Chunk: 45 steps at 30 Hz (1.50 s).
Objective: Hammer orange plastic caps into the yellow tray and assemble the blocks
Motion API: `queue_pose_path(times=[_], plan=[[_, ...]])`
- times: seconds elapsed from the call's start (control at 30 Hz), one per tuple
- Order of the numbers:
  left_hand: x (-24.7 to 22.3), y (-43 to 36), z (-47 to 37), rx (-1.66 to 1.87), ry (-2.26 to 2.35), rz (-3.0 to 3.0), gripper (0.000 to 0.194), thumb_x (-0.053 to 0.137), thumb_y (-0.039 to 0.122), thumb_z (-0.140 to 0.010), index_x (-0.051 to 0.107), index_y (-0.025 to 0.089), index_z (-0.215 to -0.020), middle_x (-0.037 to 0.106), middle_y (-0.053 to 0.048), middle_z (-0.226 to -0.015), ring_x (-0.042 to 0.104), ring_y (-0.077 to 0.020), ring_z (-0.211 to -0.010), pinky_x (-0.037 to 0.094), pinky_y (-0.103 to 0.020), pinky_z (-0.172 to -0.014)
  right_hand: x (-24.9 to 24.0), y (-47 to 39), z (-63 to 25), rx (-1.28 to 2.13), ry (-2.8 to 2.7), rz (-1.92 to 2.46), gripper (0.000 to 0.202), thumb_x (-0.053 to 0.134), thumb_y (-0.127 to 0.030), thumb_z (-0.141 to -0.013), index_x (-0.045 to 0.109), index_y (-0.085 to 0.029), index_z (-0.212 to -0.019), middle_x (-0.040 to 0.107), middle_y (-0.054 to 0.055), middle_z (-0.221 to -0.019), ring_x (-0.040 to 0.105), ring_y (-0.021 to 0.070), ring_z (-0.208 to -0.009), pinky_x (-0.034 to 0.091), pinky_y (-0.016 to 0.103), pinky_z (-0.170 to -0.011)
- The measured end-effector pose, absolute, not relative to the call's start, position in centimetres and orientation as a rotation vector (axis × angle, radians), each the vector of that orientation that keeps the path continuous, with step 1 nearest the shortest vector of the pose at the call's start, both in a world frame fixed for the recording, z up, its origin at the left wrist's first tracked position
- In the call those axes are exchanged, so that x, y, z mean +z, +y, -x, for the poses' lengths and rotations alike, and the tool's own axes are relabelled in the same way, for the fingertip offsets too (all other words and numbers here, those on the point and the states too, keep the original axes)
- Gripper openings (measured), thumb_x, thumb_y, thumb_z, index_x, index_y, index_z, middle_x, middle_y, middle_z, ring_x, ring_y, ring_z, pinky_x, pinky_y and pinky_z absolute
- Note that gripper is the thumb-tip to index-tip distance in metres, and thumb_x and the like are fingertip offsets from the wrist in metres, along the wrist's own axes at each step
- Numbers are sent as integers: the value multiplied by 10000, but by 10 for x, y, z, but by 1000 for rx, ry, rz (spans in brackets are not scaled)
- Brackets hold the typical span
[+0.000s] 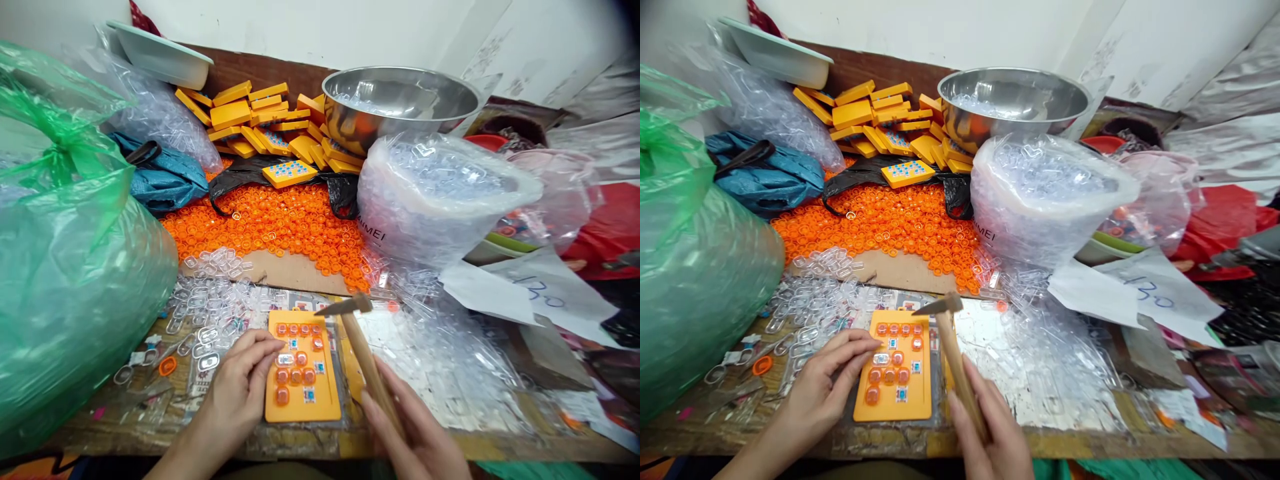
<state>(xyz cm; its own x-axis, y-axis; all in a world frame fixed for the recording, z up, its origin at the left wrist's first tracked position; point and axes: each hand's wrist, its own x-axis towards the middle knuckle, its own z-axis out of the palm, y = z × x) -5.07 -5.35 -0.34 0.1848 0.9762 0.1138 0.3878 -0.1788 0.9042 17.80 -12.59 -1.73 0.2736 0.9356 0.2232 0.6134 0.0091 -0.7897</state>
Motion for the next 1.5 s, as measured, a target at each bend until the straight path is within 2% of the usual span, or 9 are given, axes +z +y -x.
queue_pose_path(times=[0.13,0.33,0.53,0.7,0.9,1.03,1.2,1.37,1.5], plan=[[-2,-57,47,1105,1411,-1269,323,643,377,-786,717,184,-1035,636,-145,-1227,609,-292,-1148,554,-359,-900,-27,-78,-191,640,-1500,1763,491,507,-420,-911,576,-141,-1309,661,125,-1249,663,251,-1094,582,361,-855],[23,-60,39,1073,1297,-740,576,788,389,-682,609,207,-1199,607,-114,-1329,511,-295,-1287,495,-364,-1003,-16,-65,-181,275,-1819,1687,356,454,-210,-886,679,-239,-1159,663,91,-1225,578,303,-1164,447,518,-925],[29,-56,35,1024,1286,-636,604,829,388,-647,607,189,-1172,614,-115,-1320,570,-289,-1222,528,-328,-948,-23,-91,-165,13,-2086,1556,463,449,-26,-866,546,-185,-1290,688,30,-1220,585,243,-1192,346,413,-930],[27,-55,25,915,1001,-448,658,820,309,-689,529,186,-1265,663,-136,-1249,654,-305,-1102,546,-388,-932,-16,-96,-173,-138,-2114,1483,357,467,-108,-926,538,-173,-1270,698,18,-1197,627,155,-1109,393,313,-963],[27,-56,23,913,874,-252,614,767,187,-741,492,167,-1290,697,-138,-1188,690,-296,-1038,560,-396,-907,-11,-93,-233,-390,-1931,1704,238,507,-135,-861,710,-107,-982,731,120,-811,625,324,-755,390,427,-641],[24,-58,26,939,869,-229,612,741,159,-765,476,170,-1316,688,-125,-1213,679,-282,-1065,553,-386,-923,-7,-93,-233,-288,-1933,1673,245,506,-128,-874,706,-143,-1017,717,94,-825,638,287,-806,450,421,-698],[23,-63,29,981,786,-233,713,709,182,-798,367,192,-1423,681,-114,-1226,648,-276,-1122,514,-383,-976,15,-89,-169,325,-1847,1289,354,554,-123,-916,605,-298,-1219,664,0,-934,647,114,-807,519,200,-642],[21,-69,27,1013,726,-344,777,740,214,-787,338,234,-1452,626,-108,-1313,576,-278,-1225,454,-371,-1040,24,-74,-130,406,-1863,1137,174,667,-132,-846,680,-234,-986,682,-5,-772,597,144,-721,517,259,-646],[16,-71,25,1026,720,-408,800,764,203,-773,341,218,-1452,602,-146,-1335,561,-292,-1237,461,-376,-1028,17,-73,-128,281,-1835,1190,250,643,-82,-833,706,-261,-995,628,26,-849,553,166,-801,487,304,-710]])
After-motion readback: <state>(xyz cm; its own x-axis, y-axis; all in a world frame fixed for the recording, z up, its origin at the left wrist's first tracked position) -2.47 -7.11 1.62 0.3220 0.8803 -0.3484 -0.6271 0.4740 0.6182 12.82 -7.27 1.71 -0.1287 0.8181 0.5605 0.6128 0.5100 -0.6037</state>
